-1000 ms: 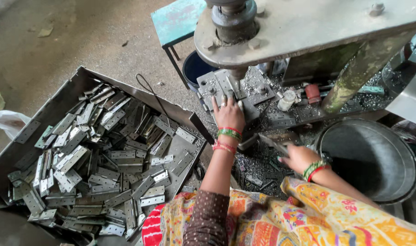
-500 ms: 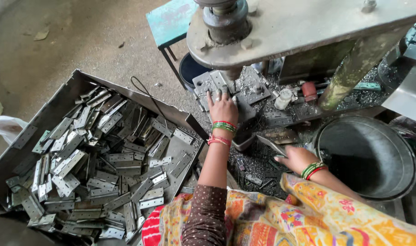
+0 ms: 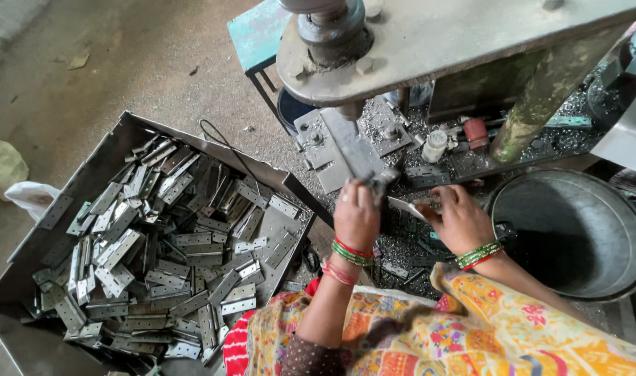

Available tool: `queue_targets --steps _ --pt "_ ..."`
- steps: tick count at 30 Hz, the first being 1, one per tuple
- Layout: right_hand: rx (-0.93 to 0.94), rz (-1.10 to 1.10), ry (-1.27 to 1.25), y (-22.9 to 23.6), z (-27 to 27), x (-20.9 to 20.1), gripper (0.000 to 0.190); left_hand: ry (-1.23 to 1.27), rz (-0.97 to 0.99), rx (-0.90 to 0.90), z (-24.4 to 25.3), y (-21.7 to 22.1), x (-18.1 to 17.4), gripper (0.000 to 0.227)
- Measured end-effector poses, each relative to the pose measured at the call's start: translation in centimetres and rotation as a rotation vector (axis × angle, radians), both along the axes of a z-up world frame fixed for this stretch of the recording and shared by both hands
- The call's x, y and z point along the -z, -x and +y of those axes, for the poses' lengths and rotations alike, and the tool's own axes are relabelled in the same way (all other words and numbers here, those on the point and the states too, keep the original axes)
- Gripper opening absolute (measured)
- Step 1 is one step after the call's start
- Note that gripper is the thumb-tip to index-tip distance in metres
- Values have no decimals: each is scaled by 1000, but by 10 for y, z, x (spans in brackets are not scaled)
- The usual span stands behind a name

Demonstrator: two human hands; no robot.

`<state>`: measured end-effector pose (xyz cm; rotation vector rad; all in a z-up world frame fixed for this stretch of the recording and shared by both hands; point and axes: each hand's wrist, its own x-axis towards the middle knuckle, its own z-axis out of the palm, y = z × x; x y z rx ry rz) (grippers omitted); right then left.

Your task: The person repeatedly picks metal pieces from a bin, places them under a drill press, and operates the machine to drill holes. The person uses a metal rod to assist in positioning and handling the pieces during the process.

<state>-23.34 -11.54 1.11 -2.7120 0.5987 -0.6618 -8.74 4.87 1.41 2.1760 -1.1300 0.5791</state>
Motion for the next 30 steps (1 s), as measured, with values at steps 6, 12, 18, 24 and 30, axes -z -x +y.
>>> queue_targets --steps 6,12,18,24,30 --pt "-10 22 -12 4 6 2 49 -194 -128 -143 -18 -37 -2 26" --pt "-7 52 -17 1 2 1 49 -409 -18 -314 -3 -66 20 65" --pt "-23 85 -27 0 1 0 48 -495 -12 -255 -5 -33 22 60" --pt "-26 176 -23 4 1 13 47 -511 105 -236 -39 -39 12 48" --pt "-120 461 -49 19 -1 78 59 -484 74 -266 -40 -49 18 53"
